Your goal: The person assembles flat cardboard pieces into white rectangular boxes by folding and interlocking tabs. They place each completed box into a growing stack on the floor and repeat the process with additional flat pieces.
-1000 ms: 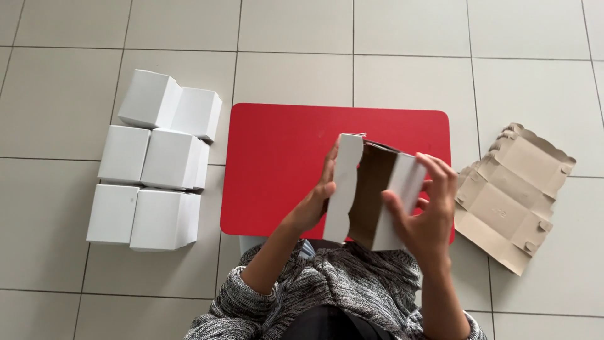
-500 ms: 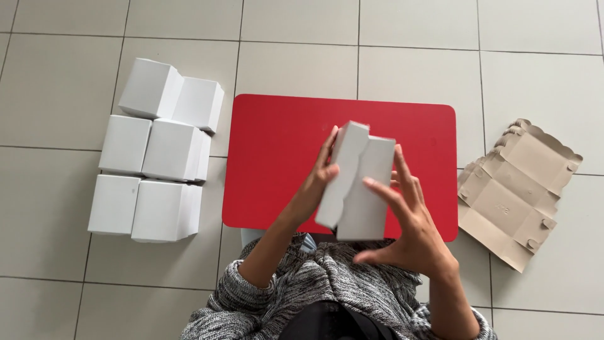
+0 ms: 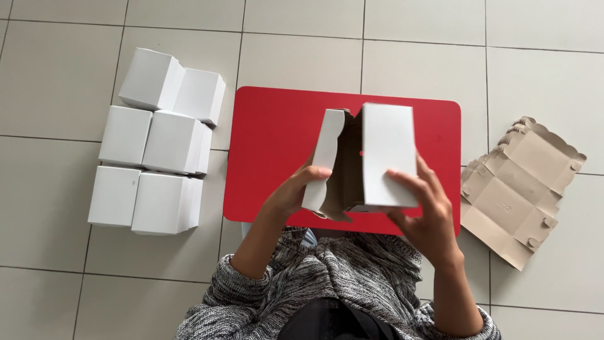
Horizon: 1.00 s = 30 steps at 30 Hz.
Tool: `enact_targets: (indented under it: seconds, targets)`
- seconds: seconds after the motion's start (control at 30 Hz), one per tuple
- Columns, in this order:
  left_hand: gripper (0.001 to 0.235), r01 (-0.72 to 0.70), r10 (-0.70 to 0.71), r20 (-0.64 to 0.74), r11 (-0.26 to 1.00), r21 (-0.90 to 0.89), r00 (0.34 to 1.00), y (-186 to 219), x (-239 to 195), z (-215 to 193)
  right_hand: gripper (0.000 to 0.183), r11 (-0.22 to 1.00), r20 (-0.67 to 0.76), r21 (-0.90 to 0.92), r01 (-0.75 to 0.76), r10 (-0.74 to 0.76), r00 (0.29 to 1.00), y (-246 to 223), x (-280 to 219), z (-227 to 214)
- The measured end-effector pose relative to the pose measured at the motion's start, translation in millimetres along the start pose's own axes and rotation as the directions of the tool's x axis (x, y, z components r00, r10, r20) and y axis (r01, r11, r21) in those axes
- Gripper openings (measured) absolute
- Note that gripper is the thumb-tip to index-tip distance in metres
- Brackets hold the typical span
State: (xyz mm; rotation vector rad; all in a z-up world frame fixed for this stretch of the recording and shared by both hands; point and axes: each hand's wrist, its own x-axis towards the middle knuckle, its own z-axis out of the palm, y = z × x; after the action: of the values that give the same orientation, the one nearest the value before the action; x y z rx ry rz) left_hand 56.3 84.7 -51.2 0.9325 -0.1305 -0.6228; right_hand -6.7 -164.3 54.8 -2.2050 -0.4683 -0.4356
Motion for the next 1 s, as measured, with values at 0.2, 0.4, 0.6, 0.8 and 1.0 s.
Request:
enact_targets:
  seconds: [0.2, 0.4, 0.6, 0.8, 1.0]
  targets:
    - [0.055, -0.016, 0.016, 0.005, 0.995, -0.098, 1.0, 11, 8, 10, 0.057, 0.999, -0.047, 0.048, 0.023, -0.021, 0.999, -10, 5, 0]
    - [0.077, -0.163, 0.154, 0.089, 0.981, 0.109, 0.984, 56, -5, 43, 0.053, 0.98, -0.036, -0.018, 0.199, -0.2, 0.979, -23, 11, 7]
    - [0.084, -0.215, 0.174, 0.167, 0.939, 0.269, 0.97, 77, -10, 54, 0.053, 0.973, -0.056, -0.071, 0.219, -0.223, 0.973, -25, 13, 13]
    - [0.091, -0.145, 0.111, 0.12, 0.936, 0.322, 0.987, 87, -12, 60, 0.049, 0.978, -0.077, -0.076, 0.192, -0.198, 0.977, -29, 14, 18]
    - [0.094, -0.122, 0.099, 0.084, 0.937, 0.328, 0.991, 90, -15, 64, 0.052, 0.986, -0.065, -0.053, 0.158, -0.161, 0.985, -27, 12, 19]
